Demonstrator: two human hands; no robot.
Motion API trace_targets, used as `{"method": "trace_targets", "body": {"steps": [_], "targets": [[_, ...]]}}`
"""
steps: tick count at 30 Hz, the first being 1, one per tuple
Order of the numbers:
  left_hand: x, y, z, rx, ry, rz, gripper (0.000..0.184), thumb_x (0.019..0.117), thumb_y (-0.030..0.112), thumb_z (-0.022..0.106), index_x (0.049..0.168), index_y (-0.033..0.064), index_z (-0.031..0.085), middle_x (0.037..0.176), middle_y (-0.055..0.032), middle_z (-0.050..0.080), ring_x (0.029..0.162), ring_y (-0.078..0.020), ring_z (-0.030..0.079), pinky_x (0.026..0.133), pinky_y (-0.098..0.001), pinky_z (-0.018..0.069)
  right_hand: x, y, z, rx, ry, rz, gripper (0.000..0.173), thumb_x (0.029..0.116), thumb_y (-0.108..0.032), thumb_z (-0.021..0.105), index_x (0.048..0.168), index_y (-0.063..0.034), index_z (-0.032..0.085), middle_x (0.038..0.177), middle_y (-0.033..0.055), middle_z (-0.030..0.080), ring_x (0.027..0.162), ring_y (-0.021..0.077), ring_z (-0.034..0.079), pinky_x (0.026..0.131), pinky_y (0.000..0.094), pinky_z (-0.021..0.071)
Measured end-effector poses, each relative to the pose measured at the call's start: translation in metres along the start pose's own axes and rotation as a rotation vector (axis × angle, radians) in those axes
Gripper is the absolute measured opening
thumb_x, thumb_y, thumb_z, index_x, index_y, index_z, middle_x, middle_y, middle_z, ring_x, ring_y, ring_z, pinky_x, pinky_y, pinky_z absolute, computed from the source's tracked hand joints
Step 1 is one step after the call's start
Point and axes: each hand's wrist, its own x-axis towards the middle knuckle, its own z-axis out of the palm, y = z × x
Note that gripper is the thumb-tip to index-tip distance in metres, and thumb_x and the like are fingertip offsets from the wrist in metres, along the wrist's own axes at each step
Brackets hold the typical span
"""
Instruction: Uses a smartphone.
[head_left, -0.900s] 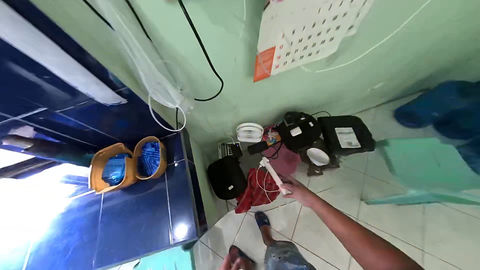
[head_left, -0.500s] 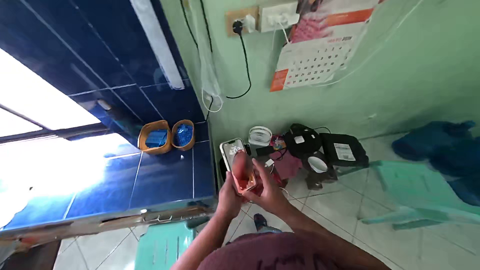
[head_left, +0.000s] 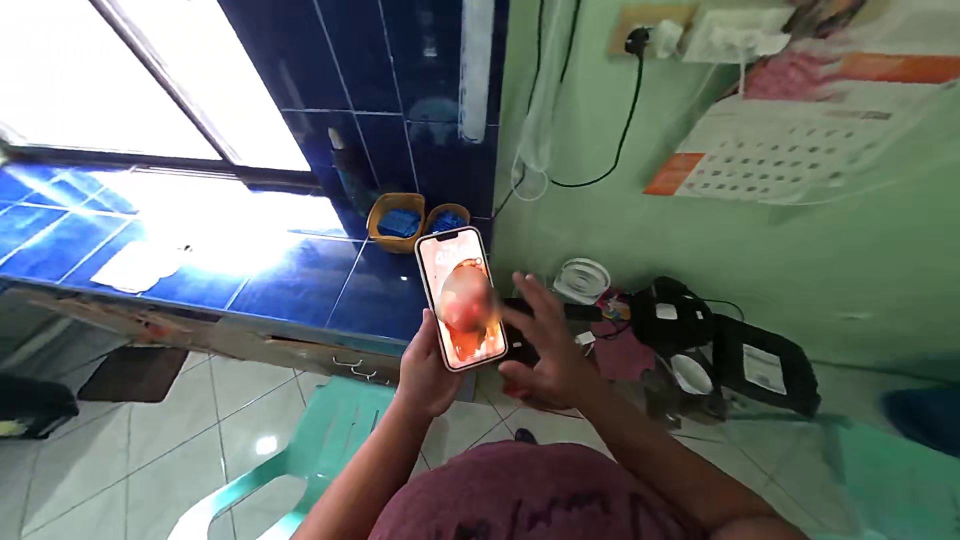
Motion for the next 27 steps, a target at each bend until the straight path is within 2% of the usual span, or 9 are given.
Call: {"method": "trace_targets", "body": {"steps": [2, 5, 9, 14, 17, 20, 22, 24, 27], "targets": [[-0.008, 0.003, -0.003, 0.003, 0.023, 0.024, 0.058, 0.1107, 0.045, 0.014, 0.134, 0.0113, 0.055, 0.12, -0.0112, 0.07, 0.111, -0.0231, 0.069, 0.094, -0.0435, 0.0588, 0.011, -0.002, -0.004, 0.009, 0.01, -0.027, 0.065, 0.0981, -0.068, 0.049, 0.144, -0.0227, 0.056, 0.168, 0.01, 0.028, 0.157, 0.0318, 0.019, 0.124, 0.0591, 0.0231], [-0.015, 0.006, -0.007, -0.023, 0.06, 0.052, 0.057, 0.1107, 0.045, 0.017, 0.115, 0.013, 0.065, 0.103, -0.0059, 0.073, 0.098, -0.0167, 0.07, 0.088, -0.0382, 0.0595, 0.014, -0.01, -0.001, 0.026, -0.024, -0.161, 0.06, 0.0999, -0.067, 0.046, 0.142, -0.0255, 0.056, 0.166, 0.0072, 0.033, 0.157, 0.0313, 0.019, 0.124, 0.0603, 0.0221], [-0.02, 0.009, -0.011, -0.044, 0.056, 0.044, 0.057, 0.1105, 0.046, 0.016, 0.131, 0.0138, 0.058, 0.117, -0.0096, 0.071, 0.108, -0.0212, 0.07, 0.092, -0.042, 0.0592, 0.006, -0.017, 0.008, 0.018, -0.121, -0.269, 0.049, 0.1033, -0.062, 0.044, 0.141, -0.0328, 0.056, 0.164, 0.0024, 0.037, 0.157, 0.029, 0.019, 0.125, 0.0588, 0.0181], [-0.019, 0.01, -0.011, -0.06, 0.059, 0.072, 0.055, 0.1105, 0.047, 0.02, 0.132, 0.0144, 0.059, 0.117, -0.0099, 0.071, 0.108, -0.0213, 0.07, 0.092, -0.0411, 0.0596, 0.005, -0.014, 0.013, 0.007, -0.161, -0.309, 0.047, 0.1029, -0.06, 0.046, 0.141, -0.0348, 0.057, 0.164, 0.0033, 0.036, 0.157, 0.0301, 0.02, 0.125, 0.0605, 0.0172], [-0.019, 0.009, -0.007, -0.057, 0.087, 0.079, 0.056, 0.1106, 0.046, 0.017, 0.131, 0.0147, 0.058, 0.116, -0.01, 0.072, 0.107, -0.0211, 0.071, 0.09, -0.0406, 0.0601, 0.006, -0.013, 0.012, -0.01, -0.183, -0.319, 0.047, 0.1025, -0.059, 0.048, 0.142, -0.0352, 0.056, 0.165, 0.0034, 0.035, 0.157, 0.0304, 0.02, 0.125, 0.061, 0.0173], [-0.019, 0.008, -0.005, -0.058, 0.099, 0.074, 0.057, 0.1105, 0.047, 0.015, 0.131, 0.0149, 0.057, 0.115, -0.0098, 0.071, 0.105, -0.0206, 0.071, 0.089, -0.0398, 0.0602, 0.007, -0.011, 0.012, -0.069, -0.224, -0.324, 0.05, 0.1021, -0.062, 0.046, 0.144, -0.0368, 0.055, 0.166, 0.004, 0.034, 0.157, 0.0323, 0.018, 0.122, 0.0648, 0.0177], [-0.019, 0.006, -0.005, -0.075, 0.094, 0.068, 0.057, 0.1104, 0.048, 0.015, 0.131, 0.0153, 0.058, 0.116, -0.0102, 0.071, 0.106, -0.0215, 0.071, 0.089, -0.0407, 0.0602, 0.007, -0.012, 0.008, -0.032, -0.197, -0.327, 0.052, 0.1027, -0.064, 0.042, 0.144, -0.0349, 0.055, 0.166, 0.0031, 0.034, 0.158, 0.0305, 0.017, 0.124, 0.0636, 0.0148], [-0.019, 0.005, -0.007, -0.099, 0.068, 0.071, 0.056, 0.1103, 0.048, 0.018, 0.133, 0.0152, 0.058, 0.119, -0.0112, 0.071, 0.109, -0.0235, 0.07, 0.091, -0.0431, 0.0596, 0.007, -0.014, 0.002, 0.029, -0.115, -0.315, 0.05, 0.1032, -0.063, 0.043, 0.14, -0.0314, 0.057, 0.164, -0.0008, 0.037, 0.157, 0.0247, 0.019, 0.127, 0.056, 0.015], [-0.021, 0.003, -0.009, -0.082, 0.029, 0.088, 0.056, 0.1098, 0.05, 0.022, 0.132, 0.0156, 0.06, 0.119, -0.01, 0.071, 0.109, -0.0211, 0.07, 0.092, -0.0408, 0.0592, 0.007, -0.012, -0.006, 0.091, 0.039, -0.283, 0.025, 0.1027, -0.042, 0.06, 0.118, -0.0231, 0.065, 0.153, -0.0025, 0.05, 0.152, 0.0222, 0.032, 0.125, 0.0506, 0.0275]]}}
